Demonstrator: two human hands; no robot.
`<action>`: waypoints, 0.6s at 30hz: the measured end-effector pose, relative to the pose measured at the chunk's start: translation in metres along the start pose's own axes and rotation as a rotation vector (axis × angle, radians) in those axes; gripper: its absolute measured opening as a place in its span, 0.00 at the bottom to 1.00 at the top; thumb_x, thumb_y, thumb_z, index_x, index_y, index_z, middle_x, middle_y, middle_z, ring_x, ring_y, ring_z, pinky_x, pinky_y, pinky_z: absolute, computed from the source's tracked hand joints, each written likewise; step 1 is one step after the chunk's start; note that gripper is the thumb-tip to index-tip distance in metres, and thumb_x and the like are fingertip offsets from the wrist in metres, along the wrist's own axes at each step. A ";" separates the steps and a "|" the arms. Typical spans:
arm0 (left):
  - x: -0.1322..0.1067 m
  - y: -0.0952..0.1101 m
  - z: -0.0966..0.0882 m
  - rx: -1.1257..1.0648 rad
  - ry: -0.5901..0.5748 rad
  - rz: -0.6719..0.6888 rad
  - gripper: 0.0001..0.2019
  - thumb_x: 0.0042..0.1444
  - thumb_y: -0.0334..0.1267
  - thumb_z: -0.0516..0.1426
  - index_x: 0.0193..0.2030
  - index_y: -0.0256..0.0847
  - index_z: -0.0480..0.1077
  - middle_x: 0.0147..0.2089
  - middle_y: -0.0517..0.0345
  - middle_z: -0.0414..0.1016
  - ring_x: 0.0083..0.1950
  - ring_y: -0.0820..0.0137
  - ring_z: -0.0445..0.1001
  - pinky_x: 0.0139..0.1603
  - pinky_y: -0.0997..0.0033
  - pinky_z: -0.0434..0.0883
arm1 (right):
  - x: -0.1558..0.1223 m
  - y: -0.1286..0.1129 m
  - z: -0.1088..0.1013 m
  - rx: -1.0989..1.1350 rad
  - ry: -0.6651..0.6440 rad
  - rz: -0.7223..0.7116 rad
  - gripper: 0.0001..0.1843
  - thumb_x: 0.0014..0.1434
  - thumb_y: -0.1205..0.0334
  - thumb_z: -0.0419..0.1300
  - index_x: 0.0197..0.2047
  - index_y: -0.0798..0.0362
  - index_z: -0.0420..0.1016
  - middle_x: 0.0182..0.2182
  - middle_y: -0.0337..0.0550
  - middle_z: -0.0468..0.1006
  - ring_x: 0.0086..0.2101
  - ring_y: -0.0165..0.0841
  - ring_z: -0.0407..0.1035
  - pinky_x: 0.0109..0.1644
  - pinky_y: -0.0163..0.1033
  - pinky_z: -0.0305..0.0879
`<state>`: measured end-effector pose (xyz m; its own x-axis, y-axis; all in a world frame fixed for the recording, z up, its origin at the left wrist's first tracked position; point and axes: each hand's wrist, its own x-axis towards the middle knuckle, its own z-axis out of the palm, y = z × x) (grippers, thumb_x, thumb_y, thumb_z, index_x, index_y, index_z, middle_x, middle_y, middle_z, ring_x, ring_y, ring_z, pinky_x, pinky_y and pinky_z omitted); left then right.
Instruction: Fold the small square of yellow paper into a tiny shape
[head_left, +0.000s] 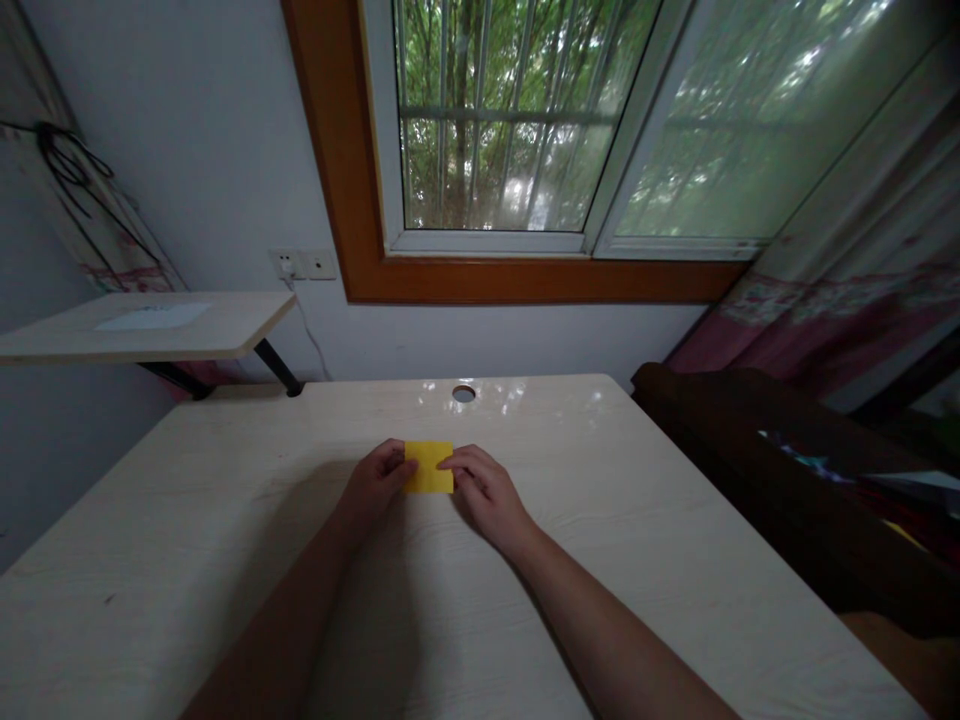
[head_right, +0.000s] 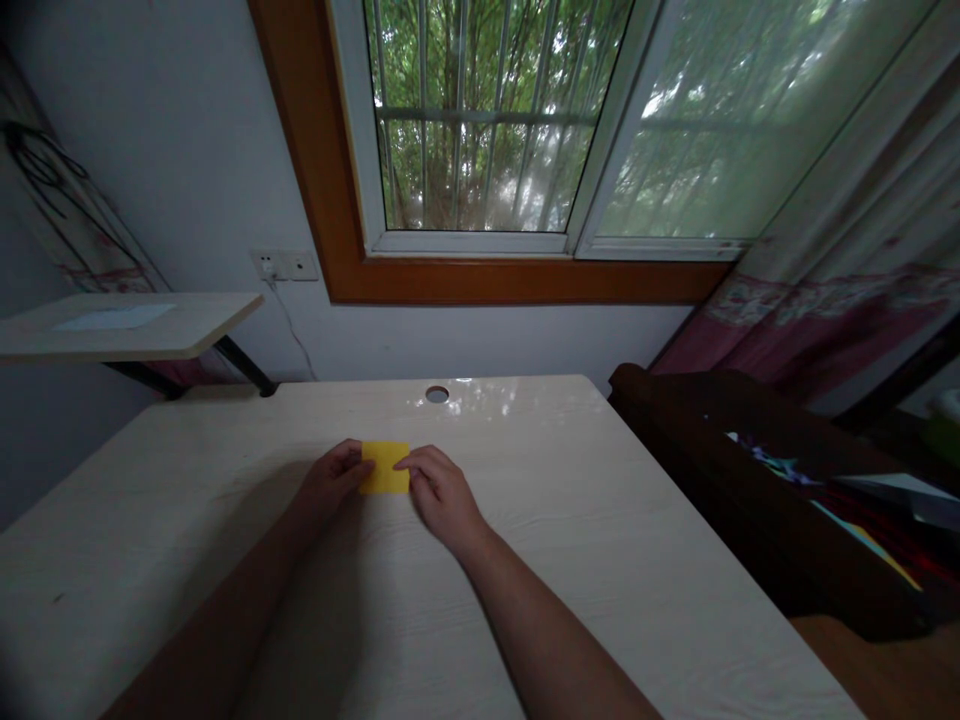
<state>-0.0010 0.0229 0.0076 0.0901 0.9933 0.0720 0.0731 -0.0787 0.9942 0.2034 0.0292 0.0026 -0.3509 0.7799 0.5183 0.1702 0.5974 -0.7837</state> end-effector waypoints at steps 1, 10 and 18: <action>0.000 0.000 0.000 -0.003 -0.002 0.002 0.11 0.53 0.43 0.60 0.39 0.38 0.70 0.31 0.60 0.75 0.33 0.69 0.72 0.34 0.74 0.67 | 0.000 0.000 0.000 0.008 -0.008 -0.017 0.17 0.62 0.73 0.49 0.45 0.49 0.76 0.39 0.44 0.74 0.39 0.33 0.69 0.45 0.40 0.65; -0.001 -0.005 -0.001 -0.087 -0.083 0.022 0.10 0.55 0.41 0.59 0.41 0.38 0.69 0.36 0.57 0.75 0.37 0.68 0.74 0.38 0.72 0.69 | 0.002 0.006 0.004 0.023 0.019 0.008 0.14 0.56 0.72 0.60 0.43 0.48 0.79 0.39 0.44 0.74 0.37 0.33 0.69 0.38 0.36 0.65; -0.003 -0.004 0.000 -0.083 -0.101 0.133 0.18 0.60 0.47 0.55 0.53 0.39 0.66 0.43 0.53 0.74 0.40 0.68 0.76 0.43 0.68 0.71 | 0.003 0.002 0.002 0.024 0.071 0.118 0.05 0.60 0.62 0.62 0.36 0.51 0.79 0.33 0.43 0.76 0.35 0.34 0.69 0.40 0.37 0.65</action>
<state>-0.0011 0.0205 0.0034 0.1928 0.9608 0.1991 -0.0282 -0.1974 0.9799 0.2011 0.0328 0.0023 -0.2638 0.8562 0.4442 0.1842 0.4967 -0.8481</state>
